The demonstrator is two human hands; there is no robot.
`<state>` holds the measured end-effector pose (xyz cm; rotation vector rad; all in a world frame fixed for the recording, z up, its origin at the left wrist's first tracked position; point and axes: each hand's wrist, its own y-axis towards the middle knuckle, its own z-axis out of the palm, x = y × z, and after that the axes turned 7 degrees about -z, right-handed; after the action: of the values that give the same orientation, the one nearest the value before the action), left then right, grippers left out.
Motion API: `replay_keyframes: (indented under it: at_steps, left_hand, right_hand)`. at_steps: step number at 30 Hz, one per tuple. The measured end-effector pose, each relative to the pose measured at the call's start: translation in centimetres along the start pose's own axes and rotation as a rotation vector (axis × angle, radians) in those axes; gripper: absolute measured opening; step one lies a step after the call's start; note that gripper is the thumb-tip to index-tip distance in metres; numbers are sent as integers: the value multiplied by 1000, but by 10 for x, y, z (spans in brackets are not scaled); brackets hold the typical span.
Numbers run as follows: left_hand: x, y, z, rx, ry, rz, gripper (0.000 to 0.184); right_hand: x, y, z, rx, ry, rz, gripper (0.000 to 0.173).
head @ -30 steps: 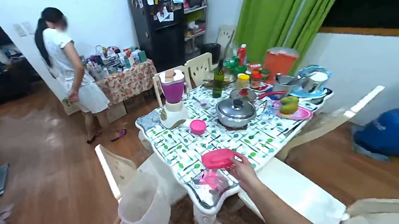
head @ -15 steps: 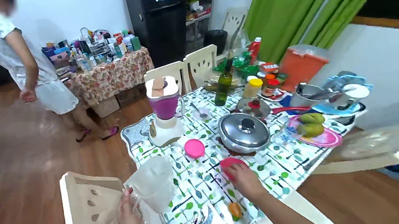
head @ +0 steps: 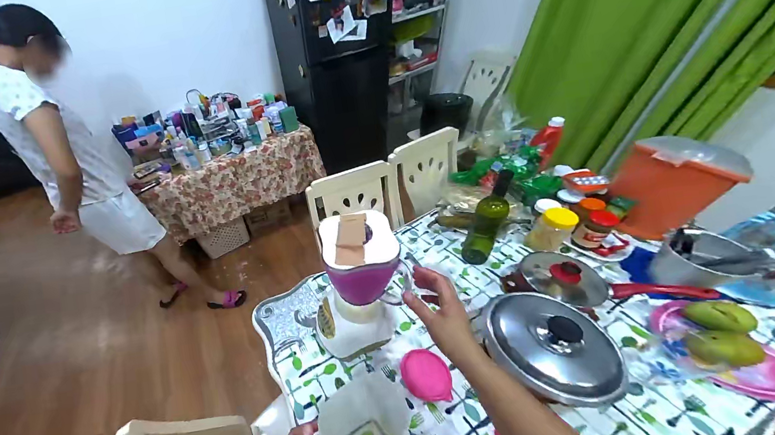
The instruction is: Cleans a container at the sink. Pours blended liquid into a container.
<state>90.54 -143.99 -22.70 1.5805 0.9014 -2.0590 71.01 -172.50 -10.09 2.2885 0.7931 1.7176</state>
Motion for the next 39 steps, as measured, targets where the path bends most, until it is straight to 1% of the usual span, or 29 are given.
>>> replay_keyframes:
  at_steps: [1, 3, 4, 5, 7, 8, 10, 12, 13, 15, 16, 17, 19, 20, 21, 23, 26, 32, 39]
  left_hand:
    - [1, -1, -3, 30, 3, 23, 31]
    - [-5, 2, -8, 96, 39, 88, 29]
    - [-13, 7, -10, 122, 79, 125, 33]
    - [-26, 14, -11, 140, 136, 165, 42]
    - [-64, 36, -3, 144, 268, 252, 60]
    - [-85, 50, 5, 149, 320, 287, 65]
    - [-114, 89, 25, 155, 434, 334, 68]
    - [-122, 128, 49, 190, 592, 317, 74]
    - [-120, 144, 62, 217, 672, 303, 82]
    - [-103, 173, 87, 281, 839, 271, 104]
    - [-93, 185, 98, 303, 935, 251, 115]
    - [-83, 196, 107, 313, 1026, 232, 126]
    - [-65, 215, 120, 322, 1190, 211, 141]
    - [-57, 222, 124, 329, 1230, 216, 146]
    - [-52, 229, 127, 342, 1251, 216, 150]
    - [-47, 237, 130, 384, 1276, 200, 153]
    - [-48, 241, 131, 423, 1293, 195, 151]
    - [-52, 241, 130, 450, 1326, 217, 151]
    - [-52, 240, 134, 441, 1360, 236, 149]
  right_hand:
    - [2, 7, 8, -7, 56, 9, 55]
    - [4, 16, 22, -46, 168, 18, 34]
    - [5, 18, 26, -60, 217, 22, 27]
    - [5, 20, 29, -60, 259, 36, 24]
    - [10, 24, 32, -43, 315, 99, 23]
    - [14, 25, 34, -43, 343, 140, 24]
    - [19, 29, 39, -78, 400, 184, 27]
    - [18, 30, 41, -108, 426, 177, 25]
    - [17, 29, 43, -122, 429, 165, 23]
    - [14, 29, 46, -154, 417, 142, 20]
    - [12, 28, 47, -166, 402, 133, 24]
    - [9, 28, 49, -181, 386, 121, 36]
    - [2, 30, 47, -163, 381, 138, 70]
    - [-2, 32, 42, -122, 374, 154, 81]
    - [-5, 35, 37, -72, 351, 162, 83]
    - [-6, 40, 30, 15, 258, 174, 76]
    - [1, 49, 26, 107, 108, 205, 62]
    - [1, 49, 24, 145, 102, 192, 53]
    - [-3, 56, 18, 180, 116, 195, 54]
